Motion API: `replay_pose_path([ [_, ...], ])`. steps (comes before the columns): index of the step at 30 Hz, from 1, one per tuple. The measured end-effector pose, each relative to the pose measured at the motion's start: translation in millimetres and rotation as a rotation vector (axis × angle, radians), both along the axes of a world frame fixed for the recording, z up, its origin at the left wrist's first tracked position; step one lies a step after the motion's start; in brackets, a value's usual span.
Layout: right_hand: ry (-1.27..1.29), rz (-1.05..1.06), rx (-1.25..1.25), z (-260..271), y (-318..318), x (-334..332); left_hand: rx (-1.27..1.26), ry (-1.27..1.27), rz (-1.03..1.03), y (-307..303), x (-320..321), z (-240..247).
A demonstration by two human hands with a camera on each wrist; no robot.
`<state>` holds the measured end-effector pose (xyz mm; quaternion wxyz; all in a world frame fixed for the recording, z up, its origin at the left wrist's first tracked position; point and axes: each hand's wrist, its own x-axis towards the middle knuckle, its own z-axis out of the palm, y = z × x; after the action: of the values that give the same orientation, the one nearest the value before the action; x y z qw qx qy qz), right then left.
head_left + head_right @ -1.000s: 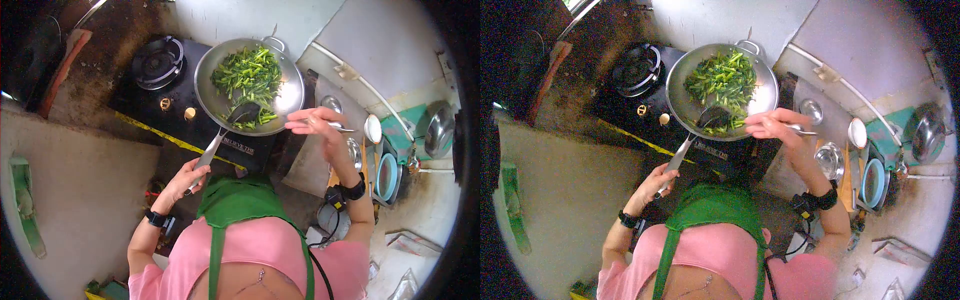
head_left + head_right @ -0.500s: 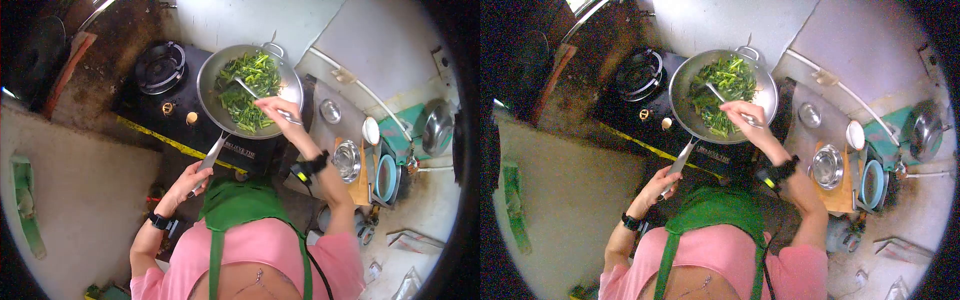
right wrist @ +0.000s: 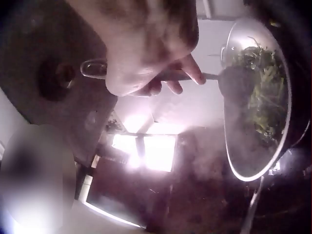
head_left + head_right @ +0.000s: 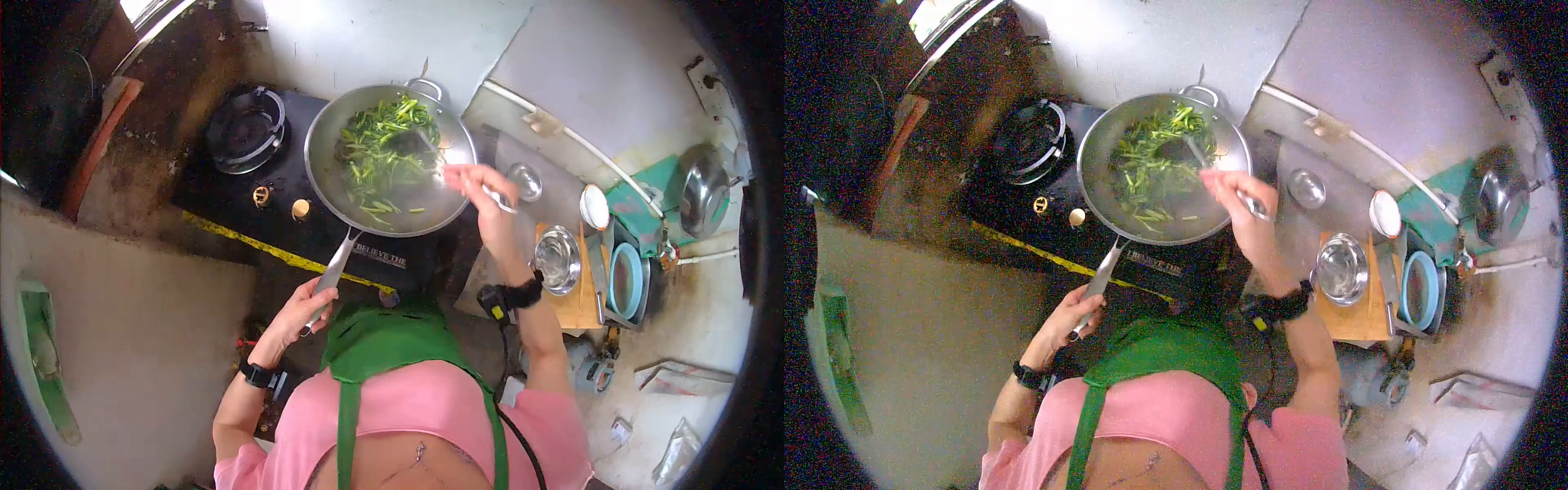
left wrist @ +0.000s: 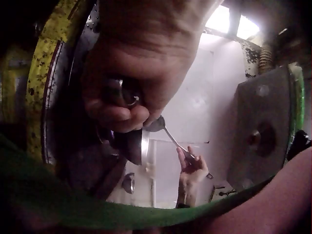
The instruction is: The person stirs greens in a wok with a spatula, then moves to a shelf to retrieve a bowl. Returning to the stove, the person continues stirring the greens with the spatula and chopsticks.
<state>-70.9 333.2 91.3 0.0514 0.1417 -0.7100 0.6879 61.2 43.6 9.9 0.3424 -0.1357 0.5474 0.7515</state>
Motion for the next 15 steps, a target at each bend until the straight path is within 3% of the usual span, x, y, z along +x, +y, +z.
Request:
replay_pose_path([
  [2,0.072,-0.136,-0.043,-0.2,-4.5,-24.5,-0.004,0.003,0.0,0.7,-0.3,-0.6],
  [5,0.093,-0.071,-0.176,-41.9,-4.8,-40.9,-0.007,-0.012,0.009,-0.9,2.0,1.7],
  [6,0.075,-0.179,0.112,-21.9,-12.3,-14.4,-0.002,-0.029,0.011,-0.6,0.8,2.7],
  [7,0.134,-0.016,0.085,-44.4,-3.1,-9.0,-0.005,-0.032,0.01,0.1,0.2,2.8],
  [8,0.086,0.06,0.151,-29.4,1.9,7.9,-0.013,-0.015,0.006,0.5,0.5,3.1],
  [11,-0.015,0.09,0.085,7.4,31.1,24.8,-0.069,-0.017,0.005,1.4,-1.9,10.2],
  [13,0.218,0.285,0.357,31.6,52.7,26.4,-0.109,-0.046,0.012,3.1,0.2,11.3],
  [15,0.214,0.358,0.401,26.2,49.2,25.1,-0.095,-0.029,0.002,1.9,-0.9,10.6],
])
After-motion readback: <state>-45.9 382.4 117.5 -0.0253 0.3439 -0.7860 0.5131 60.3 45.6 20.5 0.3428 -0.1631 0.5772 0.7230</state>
